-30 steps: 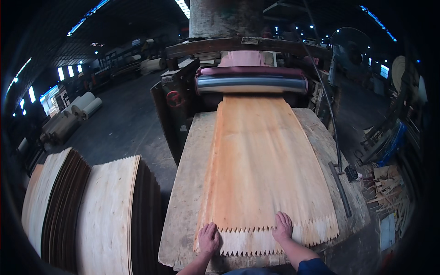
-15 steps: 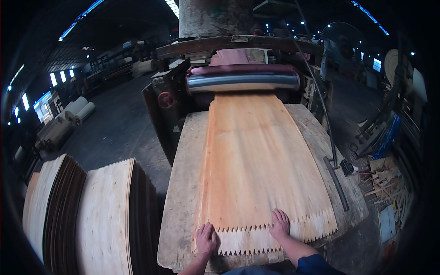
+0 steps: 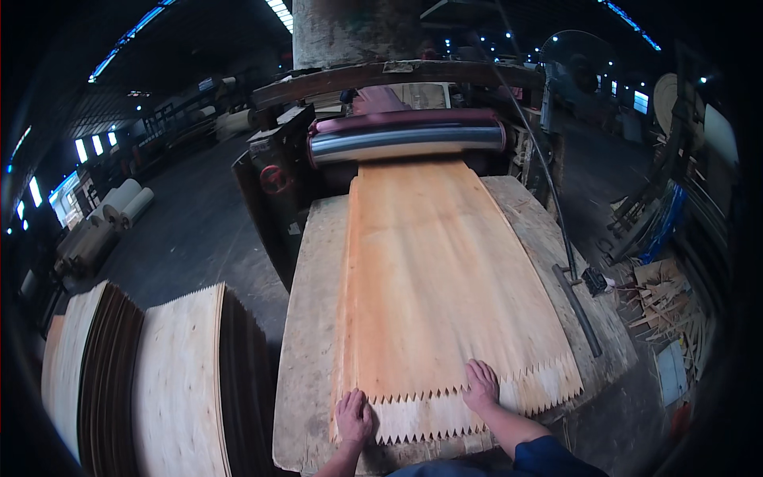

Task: The person operates a machine lever, guides finger-jointed wood sheets through the roller machine by hand, and fetches another stack of wood sheets to feed into the machine before unbuckling a strap.

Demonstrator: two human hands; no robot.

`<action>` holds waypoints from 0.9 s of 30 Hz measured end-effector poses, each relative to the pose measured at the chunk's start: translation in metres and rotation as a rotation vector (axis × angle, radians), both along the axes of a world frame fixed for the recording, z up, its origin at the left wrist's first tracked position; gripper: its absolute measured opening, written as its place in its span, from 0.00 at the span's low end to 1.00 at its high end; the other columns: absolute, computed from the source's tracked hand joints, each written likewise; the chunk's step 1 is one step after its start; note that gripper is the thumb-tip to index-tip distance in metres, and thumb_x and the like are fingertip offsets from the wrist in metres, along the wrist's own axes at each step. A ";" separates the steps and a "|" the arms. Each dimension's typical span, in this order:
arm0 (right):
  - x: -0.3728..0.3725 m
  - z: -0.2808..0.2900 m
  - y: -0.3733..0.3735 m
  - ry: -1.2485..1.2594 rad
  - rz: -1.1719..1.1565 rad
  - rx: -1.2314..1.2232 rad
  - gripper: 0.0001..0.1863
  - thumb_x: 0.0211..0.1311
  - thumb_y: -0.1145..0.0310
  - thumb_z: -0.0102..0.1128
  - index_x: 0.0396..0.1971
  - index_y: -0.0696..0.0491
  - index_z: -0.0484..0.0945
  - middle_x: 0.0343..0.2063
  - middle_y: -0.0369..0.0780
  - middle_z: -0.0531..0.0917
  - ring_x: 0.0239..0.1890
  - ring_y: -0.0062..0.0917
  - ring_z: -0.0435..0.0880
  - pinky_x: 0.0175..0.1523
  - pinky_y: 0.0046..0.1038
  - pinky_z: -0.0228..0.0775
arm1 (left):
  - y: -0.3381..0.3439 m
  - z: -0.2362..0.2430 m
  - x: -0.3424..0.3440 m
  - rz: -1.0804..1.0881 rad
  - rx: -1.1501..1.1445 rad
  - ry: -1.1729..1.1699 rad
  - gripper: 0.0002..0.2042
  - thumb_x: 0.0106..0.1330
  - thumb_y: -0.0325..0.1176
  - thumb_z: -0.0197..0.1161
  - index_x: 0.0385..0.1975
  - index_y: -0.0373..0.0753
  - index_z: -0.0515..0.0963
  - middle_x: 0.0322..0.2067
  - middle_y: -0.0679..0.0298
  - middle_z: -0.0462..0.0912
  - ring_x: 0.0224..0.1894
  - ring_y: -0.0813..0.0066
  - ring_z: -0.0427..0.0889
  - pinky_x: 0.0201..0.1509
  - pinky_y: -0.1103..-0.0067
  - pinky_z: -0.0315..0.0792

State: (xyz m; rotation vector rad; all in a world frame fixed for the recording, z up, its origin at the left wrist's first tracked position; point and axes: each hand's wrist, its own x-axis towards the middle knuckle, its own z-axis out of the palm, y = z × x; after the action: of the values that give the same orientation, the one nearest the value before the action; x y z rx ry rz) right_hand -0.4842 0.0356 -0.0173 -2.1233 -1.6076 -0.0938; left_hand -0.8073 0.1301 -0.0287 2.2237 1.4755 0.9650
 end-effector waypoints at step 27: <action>0.001 -0.001 0.000 -0.037 0.012 0.017 0.34 0.42 0.65 0.69 0.55 0.53 0.70 0.60 0.39 0.69 0.65 0.34 0.62 0.70 0.38 0.51 | 0.000 -0.001 -0.001 0.001 0.027 0.017 0.19 0.60 0.34 0.60 0.52 0.40 0.75 0.56 0.58 0.76 0.61 0.56 0.70 0.66 0.62 0.58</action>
State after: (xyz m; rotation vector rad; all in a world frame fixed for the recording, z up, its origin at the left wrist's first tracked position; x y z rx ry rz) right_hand -0.4834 0.0356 -0.0187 -2.1105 -1.6344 -0.1431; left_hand -0.8080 0.1306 -0.0297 2.2555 1.4792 0.9739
